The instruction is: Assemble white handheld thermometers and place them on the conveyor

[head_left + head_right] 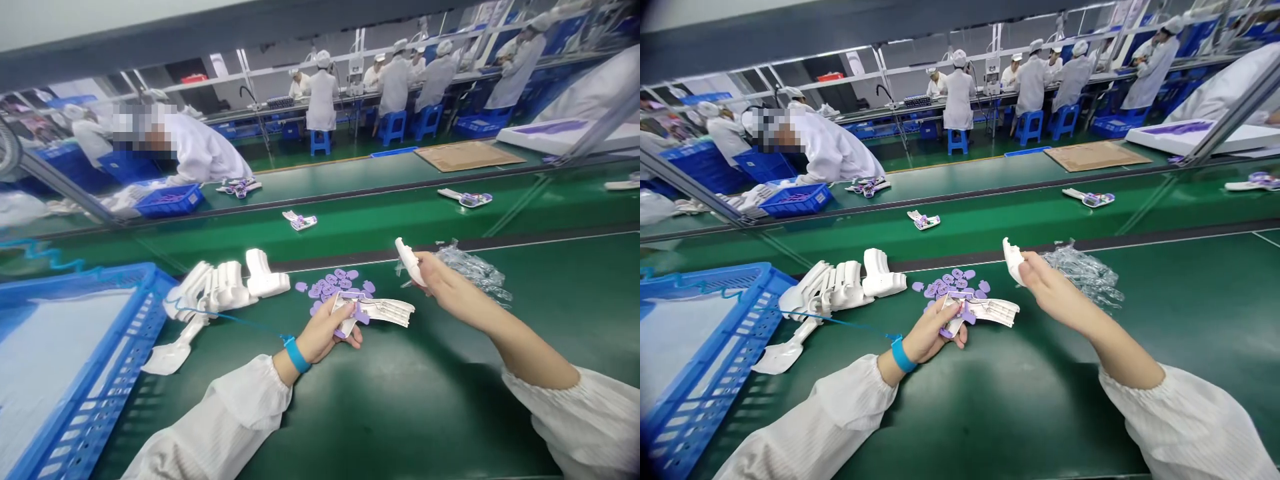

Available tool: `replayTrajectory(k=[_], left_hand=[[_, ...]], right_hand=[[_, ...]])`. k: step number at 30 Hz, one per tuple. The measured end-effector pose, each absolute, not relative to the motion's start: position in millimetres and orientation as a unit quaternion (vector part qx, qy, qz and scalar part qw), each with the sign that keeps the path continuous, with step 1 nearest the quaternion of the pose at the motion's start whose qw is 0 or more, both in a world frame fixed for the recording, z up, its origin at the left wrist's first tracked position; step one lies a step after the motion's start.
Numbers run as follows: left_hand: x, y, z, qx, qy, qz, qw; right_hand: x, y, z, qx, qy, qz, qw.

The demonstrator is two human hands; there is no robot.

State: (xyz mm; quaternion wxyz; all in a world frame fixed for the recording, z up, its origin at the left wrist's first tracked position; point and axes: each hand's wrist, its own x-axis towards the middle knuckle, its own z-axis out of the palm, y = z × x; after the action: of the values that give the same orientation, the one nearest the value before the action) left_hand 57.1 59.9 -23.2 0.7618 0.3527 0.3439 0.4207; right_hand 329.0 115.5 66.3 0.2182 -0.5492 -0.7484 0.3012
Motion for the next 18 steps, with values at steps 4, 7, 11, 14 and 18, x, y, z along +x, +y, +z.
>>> replayTrajectory(k=[4,7,11,14,18], left_hand=[[56.1,58.9,-22.9,0.36,0.359,0.427,0.748],[55.5,57.6,-20.3,0.368,0.367,0.429,0.739],[55.3,56.0,-17.7,0.372,0.384,0.437,0.724],[54.7,54.8,-17.7,0.373,0.396,0.444,0.712],[53.4,54.2,-17.2,0.379,0.404,0.436,0.709]], right_hand=[[347.3,113.0,62.1,-0.46,-0.809,0.343,0.126],[352.5,113.7,61.0,-0.464,-0.801,0.318,0.202],[350.8,114.9,59.9,-0.531,-0.723,0.3,0.324],[344.3,113.0,57.9,-0.57,-0.669,0.339,0.334],[338.7,114.5,52.3,-0.604,-0.653,0.326,0.32]])
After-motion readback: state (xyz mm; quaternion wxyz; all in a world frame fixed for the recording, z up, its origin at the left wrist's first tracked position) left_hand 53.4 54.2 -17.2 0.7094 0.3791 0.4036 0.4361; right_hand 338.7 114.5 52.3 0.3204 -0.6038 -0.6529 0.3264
